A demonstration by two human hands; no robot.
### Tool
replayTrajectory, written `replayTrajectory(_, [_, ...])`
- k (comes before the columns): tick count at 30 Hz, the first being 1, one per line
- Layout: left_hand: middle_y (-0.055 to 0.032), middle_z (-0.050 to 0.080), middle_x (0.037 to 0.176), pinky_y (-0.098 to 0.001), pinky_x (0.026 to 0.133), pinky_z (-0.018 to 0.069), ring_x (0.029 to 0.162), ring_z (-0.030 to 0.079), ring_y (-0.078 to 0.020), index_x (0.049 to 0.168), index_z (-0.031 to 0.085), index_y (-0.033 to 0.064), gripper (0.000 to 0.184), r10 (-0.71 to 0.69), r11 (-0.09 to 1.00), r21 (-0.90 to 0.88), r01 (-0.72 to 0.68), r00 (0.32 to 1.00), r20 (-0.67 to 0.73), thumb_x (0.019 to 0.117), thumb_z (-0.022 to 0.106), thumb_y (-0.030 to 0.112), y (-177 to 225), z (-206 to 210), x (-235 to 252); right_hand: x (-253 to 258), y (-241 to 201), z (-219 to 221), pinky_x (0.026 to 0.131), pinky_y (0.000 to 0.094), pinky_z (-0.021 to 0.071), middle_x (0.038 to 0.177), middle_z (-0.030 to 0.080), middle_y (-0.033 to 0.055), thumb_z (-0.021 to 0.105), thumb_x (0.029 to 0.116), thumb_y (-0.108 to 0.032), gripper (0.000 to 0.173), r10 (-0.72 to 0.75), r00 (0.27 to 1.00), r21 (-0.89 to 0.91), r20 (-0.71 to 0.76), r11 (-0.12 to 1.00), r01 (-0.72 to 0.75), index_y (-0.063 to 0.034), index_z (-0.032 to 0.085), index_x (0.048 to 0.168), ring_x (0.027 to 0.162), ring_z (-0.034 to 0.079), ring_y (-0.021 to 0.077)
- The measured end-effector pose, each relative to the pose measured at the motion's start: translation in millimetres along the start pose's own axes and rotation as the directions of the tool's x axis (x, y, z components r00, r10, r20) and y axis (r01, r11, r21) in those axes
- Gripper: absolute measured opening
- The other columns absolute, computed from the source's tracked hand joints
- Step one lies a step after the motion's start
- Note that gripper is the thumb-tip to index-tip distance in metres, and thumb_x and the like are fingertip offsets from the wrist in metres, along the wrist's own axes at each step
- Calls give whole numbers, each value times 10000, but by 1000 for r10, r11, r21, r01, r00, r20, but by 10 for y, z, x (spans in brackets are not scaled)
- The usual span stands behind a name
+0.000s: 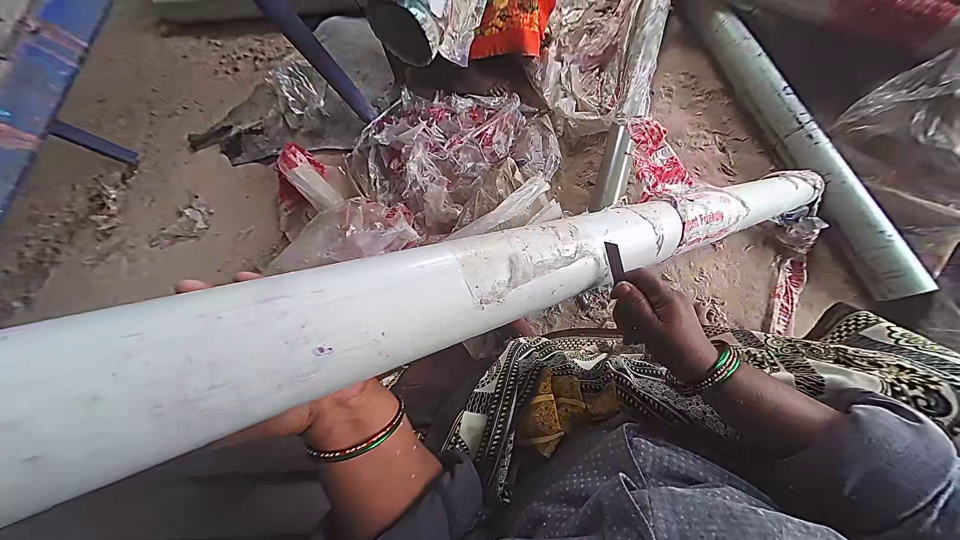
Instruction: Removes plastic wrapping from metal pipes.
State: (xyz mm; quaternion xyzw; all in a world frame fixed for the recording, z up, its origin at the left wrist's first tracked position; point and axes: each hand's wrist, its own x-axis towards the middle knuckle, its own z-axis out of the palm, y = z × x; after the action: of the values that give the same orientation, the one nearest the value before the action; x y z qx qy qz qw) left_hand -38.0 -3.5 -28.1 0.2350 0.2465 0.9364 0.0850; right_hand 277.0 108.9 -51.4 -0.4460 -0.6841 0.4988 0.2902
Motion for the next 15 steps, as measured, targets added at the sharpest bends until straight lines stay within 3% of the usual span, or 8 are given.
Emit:
replayTrajectory(3, [-107, 694, 1012, -382, 852, 578, 1018, 683, -192, 1085, 547, -27, 566, 27, 1000, 18, -25, 995, -92, 1048, 267, 463, -4, 76, -15, 76, 65, -138, 560, 165, 516, 625, 561, -105, 382, 1089, -206, 259, -16, 994, 62, -108, 998, 23, -25, 567, 1076, 535, 559, -36])
replayTrajectory(4, [-117, 692, 1038, -397, 863, 576, 1043, 677, -204, 1115, 540, -28, 577, 27, 1000, 4, -26, 994, -102, 1045, 269, 476, -7, 74, -6, 100, 89, -155, 554, 170, 519, 618, 556, -99, 383, 1091, -197, 256, 12, 992, 70, -124, 998, -3, -20, 567, 1078, 528, 561, -29])
replayTrajectory(6, [-176, 647, 1241, -484, 995, 534, 1218, 613, -296, 1285, 485, -17, 616, 4, 998, -62, -5, 1000, -16, 1025, 330, 519, -25, -90, 79, 90, 107, -127, 538, 161, 489, 610, 547, -100, 407, 1091, -201, 258, 47, 994, 26, -101, 999, -45, -26, 594, 1060, 516, 536, -37])
replayTrajectory(7, [-178, 626, 1278, -506, 1014, 520, 1244, 593, -313, 1320, 457, -1, 625, 5, 997, -74, -5, 1000, -1, 1022, 328, 532, -35, -140, 113, 57, 84, -75, 533, 163, 463, 609, 528, -98, 424, 1084, -208, 264, 48, 997, -12, -68, 999, -49, -27, 612, 1043, 514, 510, -37])
replayTrajectory(11, [-191, 588, 1351, -511, 1063, 488, 1303, 551, -338, 1345, 464, 3, 632, -19, 981, -193, 34, 997, 81, 986, 445, 522, -39, -129, 157, -35, -54, -5, 526, 158, 428, 607, 487, -94, 429, 1084, -239, 290, 0, 999, -73, 47, 997, 3, -38, 627, 1018, 512, 471, -40])
replayTrajectory(13, [-182, 598, 1338, -500, 1068, 486, 1293, 560, -326, 1327, 482, 2, 602, -8, 983, -182, 23, 997, 83, 989, 462, 500, -49, -89, 146, -14, -26, -85, 527, 160, 405, 614, 472, -97, 433, 1076, -243, 302, -76, 997, -86, -5, 993, 75, -33, 642, 1019, 521, 445, -38])
replayTrajectory(15, [-178, 604, 1327, -495, 1064, 490, 1281, 568, -321, 1320, 489, 0, 593, -4, 984, -175, 19, 996, 86, 983, 482, 489, -47, -67, 145, 36, 28, -152, 516, 146, 440, 598, 493, -113, 401, 1079, -223, 284, -67, 993, -44, -98, 997, 63, -37, 603, 1007, 502, 476, -54])
